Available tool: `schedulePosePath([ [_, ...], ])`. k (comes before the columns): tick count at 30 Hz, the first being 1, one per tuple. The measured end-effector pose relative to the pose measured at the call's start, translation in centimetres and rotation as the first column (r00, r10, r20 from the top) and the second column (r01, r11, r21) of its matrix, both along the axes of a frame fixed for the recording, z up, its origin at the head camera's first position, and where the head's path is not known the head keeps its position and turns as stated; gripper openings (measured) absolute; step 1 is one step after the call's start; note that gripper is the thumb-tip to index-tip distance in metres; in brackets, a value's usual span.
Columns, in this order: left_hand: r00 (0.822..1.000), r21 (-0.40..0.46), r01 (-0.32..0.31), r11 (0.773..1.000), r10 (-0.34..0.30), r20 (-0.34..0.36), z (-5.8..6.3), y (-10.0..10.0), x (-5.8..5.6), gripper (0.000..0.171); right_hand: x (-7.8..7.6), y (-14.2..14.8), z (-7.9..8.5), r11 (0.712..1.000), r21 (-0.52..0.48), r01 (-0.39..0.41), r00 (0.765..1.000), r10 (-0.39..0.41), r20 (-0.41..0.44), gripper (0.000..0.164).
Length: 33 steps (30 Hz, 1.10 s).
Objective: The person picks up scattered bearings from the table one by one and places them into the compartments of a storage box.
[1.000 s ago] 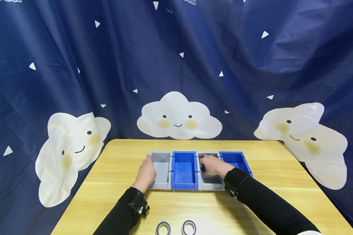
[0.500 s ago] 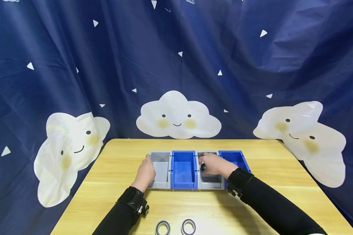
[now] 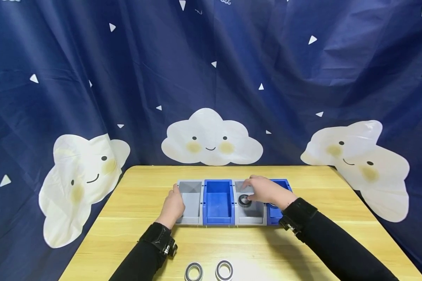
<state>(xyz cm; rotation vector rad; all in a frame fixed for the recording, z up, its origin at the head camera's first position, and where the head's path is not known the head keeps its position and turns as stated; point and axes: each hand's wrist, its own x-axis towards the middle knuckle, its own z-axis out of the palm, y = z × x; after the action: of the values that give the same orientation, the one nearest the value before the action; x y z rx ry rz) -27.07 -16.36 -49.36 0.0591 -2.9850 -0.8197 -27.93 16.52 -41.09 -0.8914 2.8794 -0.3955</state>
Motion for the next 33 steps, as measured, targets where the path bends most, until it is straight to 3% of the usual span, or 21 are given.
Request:
schedulePosePath([
  [14, 1.000, 0.013, -0.011, 1.000, 0.010, 0.018, 0.0, 0.1, -0.2, 0.070, 0.0, 5.5, 1.1, 0.999, -0.014, 0.043, 0.992, -0.044, -0.115, 0.035],
  [23, 1.000, 0.012, -0.003, 1.000, 0.003, 0.007, 0.1, 0.0, 0.0, 0.071, -0.1, 8.5, 0.2, 0.979, 0.007, 0.203, 0.975, -0.201, -0.092, 0.044],
  [28, 1.000, 0.011, -0.006, 1.000, 0.006, 0.001, 0.0, -0.1, 0.0, 0.070, -0.1, 9.4, -1.2, 0.952, 0.004, 0.307, 0.950, -0.306, -0.069, 0.061],
  [33, 1.000, 0.018, -0.005, 1.000, 0.005, -0.012, -0.1, 0.0, -0.1, 0.069, -0.1, 9.9, -2.7, 0.914, 0.004, 0.405, 0.914, -0.405, 0.011, 0.077],
])
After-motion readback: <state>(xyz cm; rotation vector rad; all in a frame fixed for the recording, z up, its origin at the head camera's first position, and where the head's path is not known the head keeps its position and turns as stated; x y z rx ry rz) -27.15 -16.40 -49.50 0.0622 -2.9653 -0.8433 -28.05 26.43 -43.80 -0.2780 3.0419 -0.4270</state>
